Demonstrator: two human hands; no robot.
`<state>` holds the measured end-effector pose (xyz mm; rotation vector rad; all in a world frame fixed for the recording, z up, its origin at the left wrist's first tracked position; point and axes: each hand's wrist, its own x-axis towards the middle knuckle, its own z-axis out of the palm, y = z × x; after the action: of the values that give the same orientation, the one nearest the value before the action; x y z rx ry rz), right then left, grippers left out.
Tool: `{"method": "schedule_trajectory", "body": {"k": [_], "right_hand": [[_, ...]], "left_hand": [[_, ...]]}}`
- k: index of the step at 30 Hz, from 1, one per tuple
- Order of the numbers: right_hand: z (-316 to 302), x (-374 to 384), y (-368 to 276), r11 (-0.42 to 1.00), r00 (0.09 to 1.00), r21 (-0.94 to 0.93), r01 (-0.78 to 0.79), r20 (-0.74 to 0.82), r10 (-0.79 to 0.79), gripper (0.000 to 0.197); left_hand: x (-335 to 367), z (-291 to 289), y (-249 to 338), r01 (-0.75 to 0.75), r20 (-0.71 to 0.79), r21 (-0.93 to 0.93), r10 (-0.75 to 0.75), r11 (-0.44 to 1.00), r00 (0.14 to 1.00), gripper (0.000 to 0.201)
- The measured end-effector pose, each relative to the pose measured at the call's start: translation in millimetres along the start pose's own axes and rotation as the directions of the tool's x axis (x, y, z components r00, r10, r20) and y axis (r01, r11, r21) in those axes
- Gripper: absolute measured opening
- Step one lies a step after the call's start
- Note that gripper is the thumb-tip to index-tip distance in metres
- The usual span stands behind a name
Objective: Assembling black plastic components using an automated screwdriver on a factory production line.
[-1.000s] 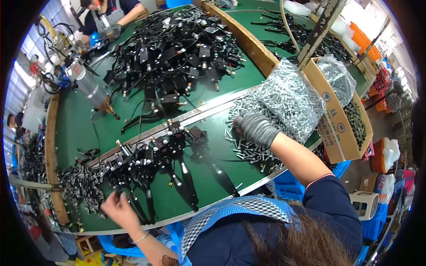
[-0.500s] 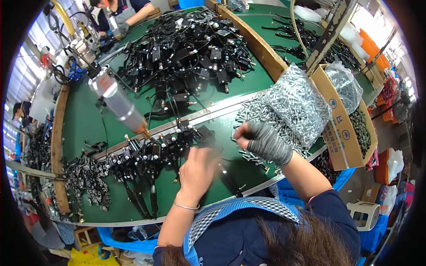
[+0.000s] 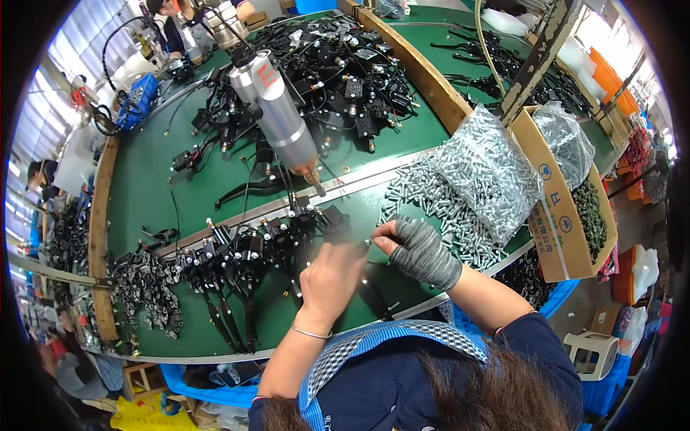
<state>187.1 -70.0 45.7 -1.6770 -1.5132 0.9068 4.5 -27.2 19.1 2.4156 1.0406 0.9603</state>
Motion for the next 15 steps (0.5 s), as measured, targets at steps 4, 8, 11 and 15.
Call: {"method": "schedule_trajectory", "body": {"k": [4,8,11,15], "right_hand": [[3,-2,-7,0.977,0.989,0.208,0.053,0.126,-0.081,0.024],[9,8,-13,0.979,0.967,0.19,0.073,0.228,-0.116,0.027],[15,14,-23,0.954,0.986,-0.262,0.145,0.118,-0.117,0.032],[13,32,-18,0.992,0.991,0.019,0.128,-0.036,-0.128,0.036]], "left_hand": [[3,2,-1,0.011,0.019,-0.007,-0.011,1.0,1.0,0.022],[5,3,-4,-0.038,0.022,0.012,0.038,0.999,0.999,0.021],[5,3,-11,-0.028,-0.008,0.011,0.028,1.0,1.0,0.02],[21,-4,-22,0.075,-0.159,-0.054,-0.083,0.996,0.984,0.023]]}}
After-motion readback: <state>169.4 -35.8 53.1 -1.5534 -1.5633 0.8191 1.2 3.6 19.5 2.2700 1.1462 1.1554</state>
